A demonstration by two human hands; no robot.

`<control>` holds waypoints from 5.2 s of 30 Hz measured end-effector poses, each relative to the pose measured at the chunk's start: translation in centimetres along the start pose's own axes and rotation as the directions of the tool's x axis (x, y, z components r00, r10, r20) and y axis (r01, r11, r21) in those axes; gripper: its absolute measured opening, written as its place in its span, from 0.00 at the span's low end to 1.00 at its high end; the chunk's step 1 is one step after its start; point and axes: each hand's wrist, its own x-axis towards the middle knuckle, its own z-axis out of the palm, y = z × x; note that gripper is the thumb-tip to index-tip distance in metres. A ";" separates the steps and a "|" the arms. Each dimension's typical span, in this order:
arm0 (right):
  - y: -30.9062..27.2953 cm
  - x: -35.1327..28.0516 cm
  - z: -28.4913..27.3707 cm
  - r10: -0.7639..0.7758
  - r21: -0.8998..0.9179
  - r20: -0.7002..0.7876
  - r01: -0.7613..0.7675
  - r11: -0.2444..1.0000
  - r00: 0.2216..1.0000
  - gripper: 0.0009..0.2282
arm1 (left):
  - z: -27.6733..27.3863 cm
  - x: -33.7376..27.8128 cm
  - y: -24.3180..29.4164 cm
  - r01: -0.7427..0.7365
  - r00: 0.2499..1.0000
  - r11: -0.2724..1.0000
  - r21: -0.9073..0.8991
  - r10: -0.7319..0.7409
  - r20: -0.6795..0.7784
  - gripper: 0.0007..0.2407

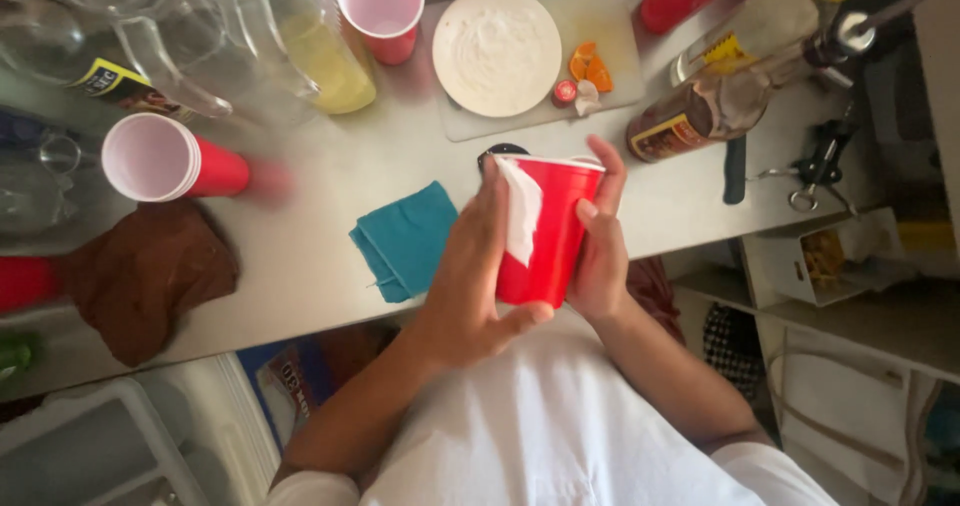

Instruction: Wipe down plastic cups and bar tools with a white cloth.

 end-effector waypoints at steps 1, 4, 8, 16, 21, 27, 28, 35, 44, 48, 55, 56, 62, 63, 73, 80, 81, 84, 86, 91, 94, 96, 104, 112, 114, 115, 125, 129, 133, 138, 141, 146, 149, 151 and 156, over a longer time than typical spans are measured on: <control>-0.1 0.6 0.0 -0.002 -0.002 0.009 0.002 1.000 1.000 0.29 | 0.0 -0.2 0.1 -0.004 1.000 1.000 0.004 0.004 -0.008 0.45; -0.7 1.7 -0.4 0.001 0.028 -0.157 0.004 1.000 0.988 0.27 | 0.5 -1.2 0.9 0.037 0.993 0.999 0.013 -0.039 0.113 0.43; -0.8 2.1 -1.0 0.128 0.099 -0.108 -0.117 0.988 0.986 0.27 | 1.7 -1.9 1.3 0.039 0.996 0.999 0.019 -0.040 0.078 0.45; 0.2 0.6 1.3 0.112 -0.123 0.056 -0.105 0.987 0.992 0.32 | 0.4 -1.1 0.2 0.059 0.997 0.996 0.070 -0.055 -0.056 0.50; -0.2 0.9 2.2 0.116 -0.136 -0.005 -0.115 0.984 0.993 0.32 | 0.0 -1.0 0.3 0.078 0.997 0.991 0.105 -0.076 -0.023 0.50; -0.9 2.2 1.1 0.000 -0.041 -0.020 -0.001 0.999 1.000 0.31 | 1.5 -1.4 2.5 0.038 0.999 0.976 0.213 -0.039 0.000 0.48; -0.8 2.3 0.9 0.001 -0.042 -0.011 -0.001 0.999 1.000 0.31 | 1.7 -1.7 2.6 0.039 0.999 0.975 0.217 -0.038 -0.008 0.48; -0.1 1.5 1.4 0.133 -0.138 0.104 -0.118 0.983 0.986 0.29 | 2.1 -2.5 2.4 0.081 0.994 0.960 0.270 -0.059 -0.091 0.46; 1.3 -0.3 1.3 0.183 0.057 0.242 -0.202 0.978 0.953 0.33 | 1.5 -2.7 2.0 0.147 0.981 0.920 0.363 -0.087 -0.175 0.48; 0.3 0.5 1.2 0.153 -0.074 0.294 -0.137 0.988 0.943 0.41 | 1.9 -2.6 2.0 0.116 0.976 0.925 0.363 -0.039 -0.215 0.47; 2.0 0.1 -1.0 0.143 0.092 0.269 -0.173 0.981 0.952 0.31 | 2.1 -3.1 1.7 0.052 0.988 0.966 0.253 -0.014 -0.152 0.46; 1.7 0.1 -0.3 0.159 0.187 0.278 -0.216 0.958 0.947 0.30 | 2.2 -3.2 1.7 0.042 0.988 0.960 0.278 0.002 -0.157 0.45; 2.6 -0.3 -1.3 0.144 0.087 0.209 -0.165 0.982 0.967 0.31 | 2.2 -4.5 0.9 0.048 0.987 0.951 0.306 0.002 -0.163 0.39; 2.8 -0.3 -1.5 0.115 0.033 0.161 -0.122 0.992 0.980 0.33 | 2.4 -4.8 0.7 0.060 0.987 0.947 0.317 -0.009 -0.158 0.36; 3.0 -0.3 -1.6 0.119 -0.240 0.207 -0.067 0.968 0.971 0.38 | 2.4 -3.6 1.8 0.066 0.979 0.967 0.246 -0.015 -0.204 0.47; 2.7 -1.0 -1.4 0.217 -0.086 0.274 -0.201 0.976 0.937 0.40 | 0.6 -3.7 1.5 0.090 0.986 0.964 0.249 -0.050 -0.162 0.51; 2.3 -0.9 -1.1 0.239 -0.049 0.256 -0.235 0.971 0.936 0.41 | 0.5 -3.9 1.4 0.076 0.984 0.974 0.214 -0.040 -0.172 0.49; 2.3 -0.2 -0.1 0.158 -0.015 0.225 -0.159 0.987 0.961 0.43 | 1.1 -4.5 1.1 0.113 0.977 0.962 0.250 -0.062 -0.206 0.44; 2.0 0.2 0.4 0.139 -0.008 0.233 -0.141 0.990 0.963 0.42 | 1.8 -5.4 0.5 0.121 0.974 0.946 0.301 -0.055 -0.219 0.40; 2.2 0.3 -0.5 0.098 0.013 0.274 -0.105 0.994 0.957 0.37 | 3.3 -6.5 0.3 0.160 0.976 0.935 0.315 -0.102 -0.193 0.32; 2.8 -0.2 -0.3 0.137 0.055 0.249 -0.155 0.986 0.959 0.33 | 2.0 -4.6 2.0 0.046 0.969 0.981 0.188 0.001 -0.246 0.45; 3.2 -0.4 0.1 0.275 0.051 0.156 -0.286 0.957 0.949 0.33 | 1.9 -4.1 2.0 0.081 0.977 0.926 0.368 -0.001 -0.213 0.48; 3.6 -0.8 -1.2 0.184 0.031 0.240 -0.197 0.980 0.953 0.34 | -0.1 -3.6 1.7 0.082 0.971 0.977 0.196 -0.033 -0.238 0.48; 1.3 0.0 0.5 0.098 -0.045 0.166 -0.091 0.995 0.981 0.39 | 1.8 -4.6 1.1 0.151 0.928 0.952 0.266 -0.044 -0.369 0.35; 1.8 0.0 -0.7 0.135 0.038 0.202 -0.145 0.989 0.970 0.37 | 2.4 -4.6 1.2 0.151 0.935 0.937 0.315 -0.033 -0.352 0.35; 2.1 -0.2 -1.4 0.132 0.040 0.197 -0.142 0.989 0.972 0.37 | 2.1 -4.2 1.6 0.148 0.937 0.938 0.313 -0.032 -0.347 0.35; 2.5 -1.4 -2.0 0.247 -0.111 0.235 -0.226 0.968 0.940 0.40 | -0.5 -2.2 2.4 0.125 0.989 0.950 0.287 -0.097 -0.110 0.53; 1.8 -1.0 -0.5 0.212 -0.034 0.199 -0.209 0.977 0.957 0.40 | 0.5 -2.5 2.0 0.082 0.978 0.968 0.238 -0.032 -0.205 0.51; 1.1 -0.6 -0.4 0.188 0.079 0.159 -0.202 0.976 0.969 0.36 | 1.7 -3.1 1.9 0.100 0.954 0.971 0.217 -0.031 -0.298 0.43; 1.2 -0.3 -0.4 0.119 -0.012 0.081 -0.119 0.993 0.990 0.34 | 2.6 -3.6 1.5 0.127 0.913 0.958 0.258 -0.011 -0.408 0.33; 0.8 -0.4 -0.2 0.133 -0.034 0.114 -0.130 0.991 0.985 0.35 | 2.0 -3.1 2.5 0.142 0.928 0.972 0.184 -0.066 -0.366 0.35; 0.3 -0.5 -1.0 0.139 -0.253 0.235 -0.077 0.964 0.962 0.36 | 1.1 -2.4 2.9 0.120 0.945 0.993 0.004 -0.113 -0.308 0.38; 0.0 -0.4 -0.6 0.178 -0.159 0.223 -0.145 0.977 0.958 0.35 | 1.3 -2.4 2.4 0.144 0.903 0.904 -0.403 -0.287 -0.319 0.31; -0.1 -0.4 -0.3 0.198 -0.077 0.208 -0.185 0.980 0.958 0.35 | 2.0 -3.0 1.1 0.140 0.855 0.711 -0.689 -0.438 -0.277 0.27; 0.1 -0.4 -0.6 0.221 -0.007 0.183 -0.224 0.975 0.958 0.34 | 2.1 -3.3 -1.9 -0.035 0.633 0.406 -0.913 -0.698 -0.335 0.16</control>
